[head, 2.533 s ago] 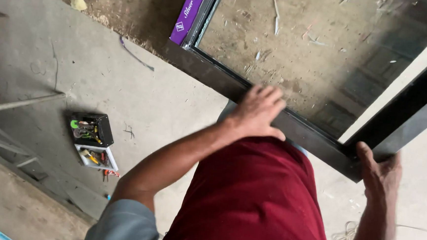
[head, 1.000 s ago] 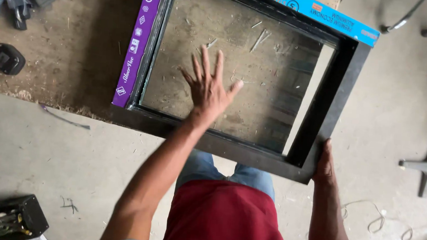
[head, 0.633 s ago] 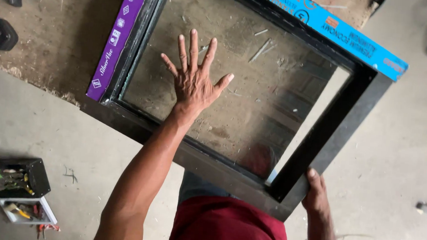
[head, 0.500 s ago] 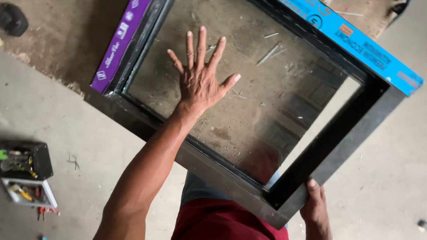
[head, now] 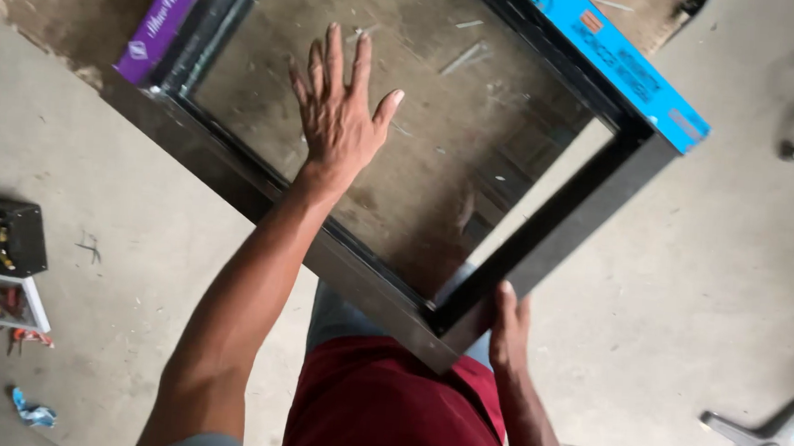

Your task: Inserting a rubber sealing strip into the groove of an aluminum window frame.

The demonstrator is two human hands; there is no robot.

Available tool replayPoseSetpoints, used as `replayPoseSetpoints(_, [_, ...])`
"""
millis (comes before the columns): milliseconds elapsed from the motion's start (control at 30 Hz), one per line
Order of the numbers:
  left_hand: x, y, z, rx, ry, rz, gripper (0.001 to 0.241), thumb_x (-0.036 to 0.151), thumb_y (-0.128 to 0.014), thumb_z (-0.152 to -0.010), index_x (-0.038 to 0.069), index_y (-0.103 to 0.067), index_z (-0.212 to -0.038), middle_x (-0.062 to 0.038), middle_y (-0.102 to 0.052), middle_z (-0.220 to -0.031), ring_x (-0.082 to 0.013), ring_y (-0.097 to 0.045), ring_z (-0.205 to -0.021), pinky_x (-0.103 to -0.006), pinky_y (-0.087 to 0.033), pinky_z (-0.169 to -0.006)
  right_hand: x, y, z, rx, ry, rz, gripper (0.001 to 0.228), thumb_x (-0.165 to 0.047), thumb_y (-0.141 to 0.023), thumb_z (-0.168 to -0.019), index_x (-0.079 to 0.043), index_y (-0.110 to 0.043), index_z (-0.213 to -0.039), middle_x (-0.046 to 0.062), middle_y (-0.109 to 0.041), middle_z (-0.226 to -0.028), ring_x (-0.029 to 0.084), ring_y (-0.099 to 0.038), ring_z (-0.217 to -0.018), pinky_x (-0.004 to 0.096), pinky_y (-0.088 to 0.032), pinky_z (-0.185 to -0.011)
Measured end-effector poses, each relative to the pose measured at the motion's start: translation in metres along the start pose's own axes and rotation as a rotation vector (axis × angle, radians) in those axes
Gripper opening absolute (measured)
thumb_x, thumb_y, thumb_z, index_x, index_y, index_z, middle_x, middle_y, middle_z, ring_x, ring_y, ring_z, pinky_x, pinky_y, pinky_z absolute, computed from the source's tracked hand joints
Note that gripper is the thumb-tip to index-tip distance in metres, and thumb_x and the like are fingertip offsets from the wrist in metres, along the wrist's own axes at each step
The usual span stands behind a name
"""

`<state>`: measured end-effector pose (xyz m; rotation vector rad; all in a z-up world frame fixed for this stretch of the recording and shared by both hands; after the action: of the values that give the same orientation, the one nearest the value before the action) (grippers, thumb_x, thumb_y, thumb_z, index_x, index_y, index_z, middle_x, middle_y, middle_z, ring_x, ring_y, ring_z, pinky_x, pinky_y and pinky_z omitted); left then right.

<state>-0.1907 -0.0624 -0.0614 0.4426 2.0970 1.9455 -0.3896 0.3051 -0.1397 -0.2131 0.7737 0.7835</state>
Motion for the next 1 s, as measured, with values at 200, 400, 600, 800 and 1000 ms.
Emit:
replayPoseSetpoints(200, [0.035,0.072,0.111,0.074,0.162,0.245,0.076,0.045,-0.076,-0.094,0.007,-0.049,-0.154,-0.027,-0.03,-0.162,-0.0488,-0.039,-0.144,-0.0691,-0.032,-0.114,-0.088,-0.029,0.029,-0.246,0.059,0.45,0.085,-0.057,-0.048,-0.104,-0.006,-0.017,-0.165,0.024,-0.023,-0.167,0.042,-0.026,-0.152,0.057,-0.022,-0.126])
replayPoseSetpoints(400, [0.035,0.099,0.232,0.11,0.249,0.406,0.074,0.053,-0.064,-0.099,0.005,-0.049,-0.154,-0.028,-0.03,-0.163,-0.0477,-0.031,-0.15,-0.0642,-0.027,-0.117,-0.036,-0.023,-0.035,-0.54,-0.109,-0.676,0.103,-0.081,-0.053,-0.089,-0.007,-0.04,-0.159,0.028,-0.023,-0.165,0.056,-0.032,-0.15,0.077,-0.018,-0.12])
replayPoseSetpoints(600, [0.02,0.073,0.286,0.12,0.52,0.583,0.104,0.051,-0.07,-0.094,0.0,-0.014,-0.167,-0.036,-0.013,-0.165,-0.0545,-0.029,-0.146,-0.0669,-0.03,-0.115,-0.077,0.013,-0.014,-0.095,0.428,-0.064,0.055,-0.053,-0.047,-0.106,-0.013,-0.051,-0.144,0.013,-0.043,-0.14,0.032,-0.043,-0.121,0.048,-0.038,-0.104])
replayPoseSetpoints(800, [0.059,0.063,0.256,-0.151,-0.318,0.444,0.137,0.073,-0.089,-0.048,0.01,-0.041,-0.159,-0.021,-0.029,-0.168,-0.0395,-0.021,-0.158,-0.0751,-0.012,-0.12,-0.099,-0.046,0.109,-0.179,1.204,0.746,0.063,-0.028,-0.078,-0.098,0.003,-0.049,-0.144,0.024,-0.052,-0.129,0.043,-0.044,-0.13,0.054,-0.024,-0.115])
replayPoseSetpoints(1000, [0.08,0.032,0.239,0.267,-0.659,0.304,0.015,0.019,-0.054,-0.098,0.008,-0.063,-0.103,-0.01,-0.053,-0.097,-0.0319,-0.056,-0.088,-0.0597,-0.043,-0.101,-0.026,-0.094,0.12,-0.231,1.394,1.481,0.101,-0.038,-0.089,-0.06,0.004,-0.054,-0.145,0.021,-0.072,-0.104,0.034,-0.063,-0.116,0.061,-0.027,-0.122])
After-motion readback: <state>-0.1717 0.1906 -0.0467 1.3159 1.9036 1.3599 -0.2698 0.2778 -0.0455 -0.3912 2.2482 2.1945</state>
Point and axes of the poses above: each hand's wrist, its own z-axis away from the middle knuckle, its own y-axis out of the back of the hand, x = y × z, the point moved 8 cm from there along -z, towards the middle knuckle
